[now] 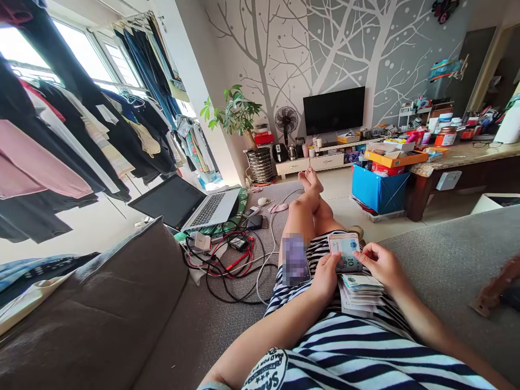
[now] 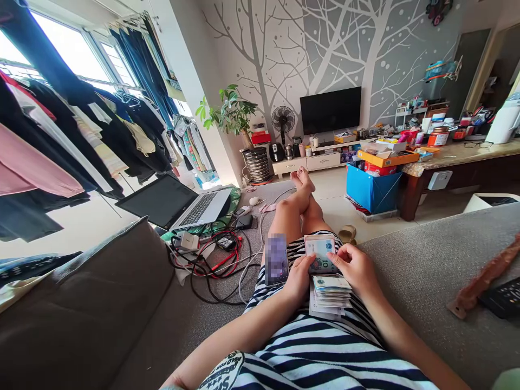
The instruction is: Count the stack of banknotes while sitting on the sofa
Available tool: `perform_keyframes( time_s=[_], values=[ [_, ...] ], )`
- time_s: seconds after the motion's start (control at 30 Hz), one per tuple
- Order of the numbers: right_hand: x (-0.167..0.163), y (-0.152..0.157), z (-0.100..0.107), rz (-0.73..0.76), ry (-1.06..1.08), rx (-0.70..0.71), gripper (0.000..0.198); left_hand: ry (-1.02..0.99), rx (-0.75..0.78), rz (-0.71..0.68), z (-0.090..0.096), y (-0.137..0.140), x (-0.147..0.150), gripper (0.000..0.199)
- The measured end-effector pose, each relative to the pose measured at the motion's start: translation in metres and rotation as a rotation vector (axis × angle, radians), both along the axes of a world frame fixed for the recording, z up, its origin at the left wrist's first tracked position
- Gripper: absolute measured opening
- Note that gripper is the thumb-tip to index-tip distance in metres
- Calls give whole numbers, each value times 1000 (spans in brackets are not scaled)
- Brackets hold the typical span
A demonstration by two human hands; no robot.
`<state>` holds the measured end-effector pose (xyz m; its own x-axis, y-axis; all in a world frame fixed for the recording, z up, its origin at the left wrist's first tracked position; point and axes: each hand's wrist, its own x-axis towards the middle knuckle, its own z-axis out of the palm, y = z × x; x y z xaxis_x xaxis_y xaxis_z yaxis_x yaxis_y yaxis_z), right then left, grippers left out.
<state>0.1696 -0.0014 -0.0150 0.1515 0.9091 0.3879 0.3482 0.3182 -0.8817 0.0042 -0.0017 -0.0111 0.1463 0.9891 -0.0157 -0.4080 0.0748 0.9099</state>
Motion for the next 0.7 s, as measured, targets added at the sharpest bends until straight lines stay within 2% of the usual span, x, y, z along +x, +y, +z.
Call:
perform_keyframes(
  time_s=[0.13, 0.3, 0.43, 0.6, 0.7],
  values=[
    [-3, -1, 2, -24, -9, 12, 61, -114, 7, -55, 5, -1, 1, 28],
    [-5, -1, 1, -8, 12, 25, 61, -139, -14, -73, 9, -2, 3, 26],
    [-5, -4, 4, 1, 38, 31, 60, -164, -37, -41, 11, -1, 3, 32],
    [-6, -12, 13, 58, 43, 62, 55, -186, -111, 83, 10, 2, 1, 43],
    [-6, -16, 16, 131, 45, 60, 51, -217, -116, 58, 8, 4, 2, 43]
  ],
)
